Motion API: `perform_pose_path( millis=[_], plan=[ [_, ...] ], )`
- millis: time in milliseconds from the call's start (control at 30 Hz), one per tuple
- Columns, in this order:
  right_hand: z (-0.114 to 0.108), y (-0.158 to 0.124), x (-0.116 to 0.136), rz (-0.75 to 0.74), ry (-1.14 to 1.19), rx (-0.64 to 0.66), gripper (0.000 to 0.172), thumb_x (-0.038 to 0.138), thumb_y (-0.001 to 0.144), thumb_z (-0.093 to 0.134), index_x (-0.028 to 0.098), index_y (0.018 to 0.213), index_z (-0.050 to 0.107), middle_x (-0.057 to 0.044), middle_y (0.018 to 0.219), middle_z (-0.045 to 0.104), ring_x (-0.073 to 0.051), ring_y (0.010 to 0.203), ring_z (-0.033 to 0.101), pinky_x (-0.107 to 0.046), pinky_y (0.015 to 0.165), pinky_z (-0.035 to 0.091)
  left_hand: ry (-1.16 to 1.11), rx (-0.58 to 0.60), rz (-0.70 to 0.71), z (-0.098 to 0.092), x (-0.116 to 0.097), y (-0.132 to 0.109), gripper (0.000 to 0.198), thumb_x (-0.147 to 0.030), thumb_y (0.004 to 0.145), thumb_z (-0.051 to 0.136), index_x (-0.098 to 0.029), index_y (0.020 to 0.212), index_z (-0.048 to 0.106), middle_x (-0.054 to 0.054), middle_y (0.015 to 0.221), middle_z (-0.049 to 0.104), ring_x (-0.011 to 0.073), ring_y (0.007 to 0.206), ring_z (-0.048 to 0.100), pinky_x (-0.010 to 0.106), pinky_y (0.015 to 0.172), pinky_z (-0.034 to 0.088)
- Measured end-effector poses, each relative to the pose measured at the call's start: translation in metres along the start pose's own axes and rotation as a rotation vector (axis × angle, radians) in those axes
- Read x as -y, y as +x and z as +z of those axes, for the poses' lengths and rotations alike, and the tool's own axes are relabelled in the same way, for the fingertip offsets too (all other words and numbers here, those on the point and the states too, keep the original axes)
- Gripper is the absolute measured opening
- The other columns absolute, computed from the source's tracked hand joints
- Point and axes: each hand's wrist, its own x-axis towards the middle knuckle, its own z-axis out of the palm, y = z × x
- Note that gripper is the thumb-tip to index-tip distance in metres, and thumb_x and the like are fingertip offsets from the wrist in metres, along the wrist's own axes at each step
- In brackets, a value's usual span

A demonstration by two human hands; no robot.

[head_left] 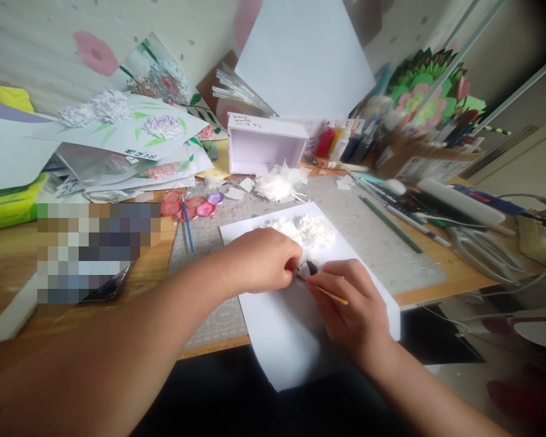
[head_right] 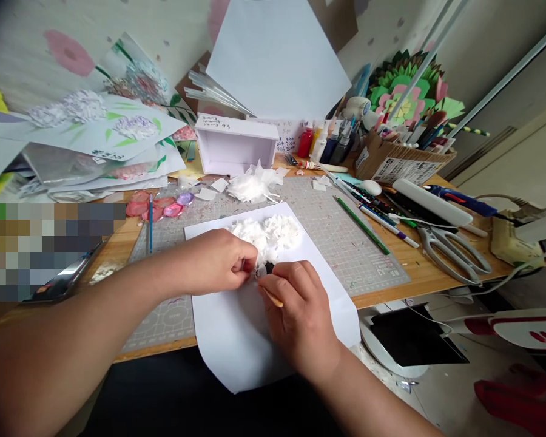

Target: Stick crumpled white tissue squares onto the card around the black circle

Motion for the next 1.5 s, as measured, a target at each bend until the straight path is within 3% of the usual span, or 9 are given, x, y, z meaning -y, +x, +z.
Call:
perform_pose_path(
  millis=[167,367,500,833,1133,1300,1500],
  plan=[
    [0.001,0.0,0.005,-0.067,-0.041,0.056,0.019,0.002,0.081,0.051,0.017,0.092,0.056,-0.006,0.082,0.055,-0.017,0.072,0.048,-0.031,0.061,0.043,0.024,-0.015,0.017,0.0,0.003,0.0,0.014,-0.019,0.063,0.05,-0.024,0.066,0.063,-0.003,0.061,0.061,0.0127,0.056,0.05,0.023,0.047,0.028],
    [-0.003,-0.004,0.001,0.086,0.092,-0.02,0.017,0.005,0.082,0.053,0.017,0.093,0.058,-0.006,0.085,0.054,-0.015,0.077,0.053,-0.029,0.066,0.046,0.047,-0.04,0.011,-0.001,0.0,-0.002,0.012,-0.017,0.062,0.049,-0.021,0.062,0.06,-0.003,0.06,0.06,0.0117,0.053,0.048,0.024,0.045,0.025],
    [-0.004,-0.004,0.0,0.086,0.112,-0.059,0.017,0.004,0.081,0.053,0.016,0.092,0.058,-0.005,0.084,0.053,-0.014,0.078,0.054,-0.028,0.068,0.046,0.051,-0.039,0.014,-0.002,-0.001,-0.002,0.012,-0.016,0.062,0.049,-0.021,0.062,0.06,-0.003,0.061,0.061,0.0119,0.054,0.048,0.024,0.046,0.025],
    [0.001,0.0,0.0,0.083,0.057,0.046,0.012,0.007,0.083,0.055,0.016,0.088,0.06,-0.004,0.08,0.056,-0.014,0.073,0.052,-0.027,0.062,0.044,0.06,-0.033,0.0,0.001,0.001,-0.001,0.013,-0.018,0.062,0.051,-0.022,0.065,0.062,-0.002,0.063,0.062,0.0127,0.055,0.049,0.023,0.047,0.026],
    [-0.004,-0.01,0.0,0.154,0.196,-0.162,0.023,0.002,0.08,0.055,0.016,0.097,0.059,-0.006,0.086,0.054,-0.016,0.08,0.054,-0.031,0.068,0.045,-0.008,-0.002,-0.001,-0.005,0.001,-0.002,0.013,-0.014,0.061,0.051,-0.022,0.064,0.062,-0.004,0.06,0.06,0.0107,0.052,0.048,0.022,0.047,0.027],
    [-0.004,-0.005,0.003,0.085,0.205,0.009,0.021,0.001,0.079,0.055,0.015,0.093,0.06,-0.006,0.083,0.053,-0.015,0.075,0.053,-0.028,0.063,0.045,-0.143,-0.003,0.049,-0.011,0.0,-0.005,0.013,-0.014,0.064,0.053,-0.022,0.069,0.061,-0.006,0.057,0.057,0.0082,0.05,0.047,0.019,0.046,0.03],
    [-0.003,-0.002,0.003,0.009,0.164,0.076,0.023,0.002,0.078,0.057,0.017,0.095,0.061,-0.006,0.083,0.055,-0.016,0.076,0.052,-0.031,0.063,0.044,-0.198,0.058,0.09,-0.011,-0.002,-0.004,0.022,-0.014,0.065,0.059,-0.024,0.083,0.066,-0.007,0.057,0.057,0.0081,0.052,0.048,0.018,0.046,0.029]
  ],
)
